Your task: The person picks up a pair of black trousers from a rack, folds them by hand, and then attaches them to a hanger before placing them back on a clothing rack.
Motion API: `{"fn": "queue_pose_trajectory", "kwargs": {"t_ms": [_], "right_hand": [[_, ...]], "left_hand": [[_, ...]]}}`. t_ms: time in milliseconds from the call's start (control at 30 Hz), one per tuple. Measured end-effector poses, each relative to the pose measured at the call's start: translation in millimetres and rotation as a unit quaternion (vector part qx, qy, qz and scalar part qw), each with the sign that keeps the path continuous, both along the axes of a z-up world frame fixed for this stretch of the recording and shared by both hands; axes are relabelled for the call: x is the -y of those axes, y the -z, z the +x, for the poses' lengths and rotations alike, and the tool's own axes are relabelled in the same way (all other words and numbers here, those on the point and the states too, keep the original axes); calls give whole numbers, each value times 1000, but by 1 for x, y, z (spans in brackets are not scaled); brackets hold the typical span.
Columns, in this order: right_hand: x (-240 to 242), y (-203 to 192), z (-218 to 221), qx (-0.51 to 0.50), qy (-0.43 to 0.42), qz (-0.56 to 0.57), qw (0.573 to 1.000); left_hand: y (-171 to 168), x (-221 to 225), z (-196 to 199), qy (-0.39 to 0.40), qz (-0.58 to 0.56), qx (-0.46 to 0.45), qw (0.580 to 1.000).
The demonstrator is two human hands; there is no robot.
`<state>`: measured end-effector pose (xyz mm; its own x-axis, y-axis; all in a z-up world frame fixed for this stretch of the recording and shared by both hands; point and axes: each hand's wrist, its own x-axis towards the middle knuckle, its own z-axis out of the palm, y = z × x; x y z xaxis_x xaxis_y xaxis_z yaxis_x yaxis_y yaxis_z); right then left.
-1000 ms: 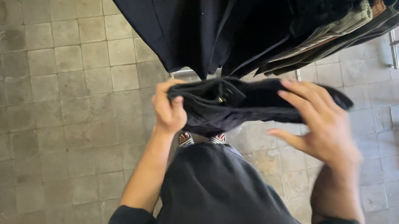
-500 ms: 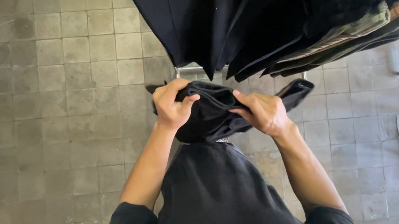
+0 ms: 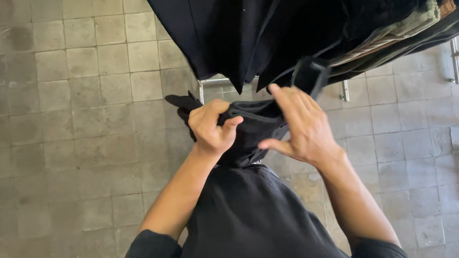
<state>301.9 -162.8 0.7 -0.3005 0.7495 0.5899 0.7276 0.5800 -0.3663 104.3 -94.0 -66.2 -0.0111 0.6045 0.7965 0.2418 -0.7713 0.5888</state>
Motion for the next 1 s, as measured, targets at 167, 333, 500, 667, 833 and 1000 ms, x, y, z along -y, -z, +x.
{"fn": "queue_pose_trajectory", "kwargs": {"t_ms": [167,333,500,667,833,1000], "right_hand": [[-11,12,-13,-44,-3,44,998],[-10,84,4,1,35,89,995],[-11,71,1,0,-25,121,992],[-8,61,21,19,-21,135,990],[-10,29,34,49,-58,140,987],[-10,2,29,88,-70,152,982]], "left_hand": [[-10,-2,1,14,7,0,1000],[-8,-2,-7,18,0,-10,1000],[-9,-4,-12,15,-20,-21,999],[-27,-3,-19,23,-12,32,999],[-11,-2,-21,169,-140,-11,976],[-10,-12,-17,193,-108,-77,972]]}}
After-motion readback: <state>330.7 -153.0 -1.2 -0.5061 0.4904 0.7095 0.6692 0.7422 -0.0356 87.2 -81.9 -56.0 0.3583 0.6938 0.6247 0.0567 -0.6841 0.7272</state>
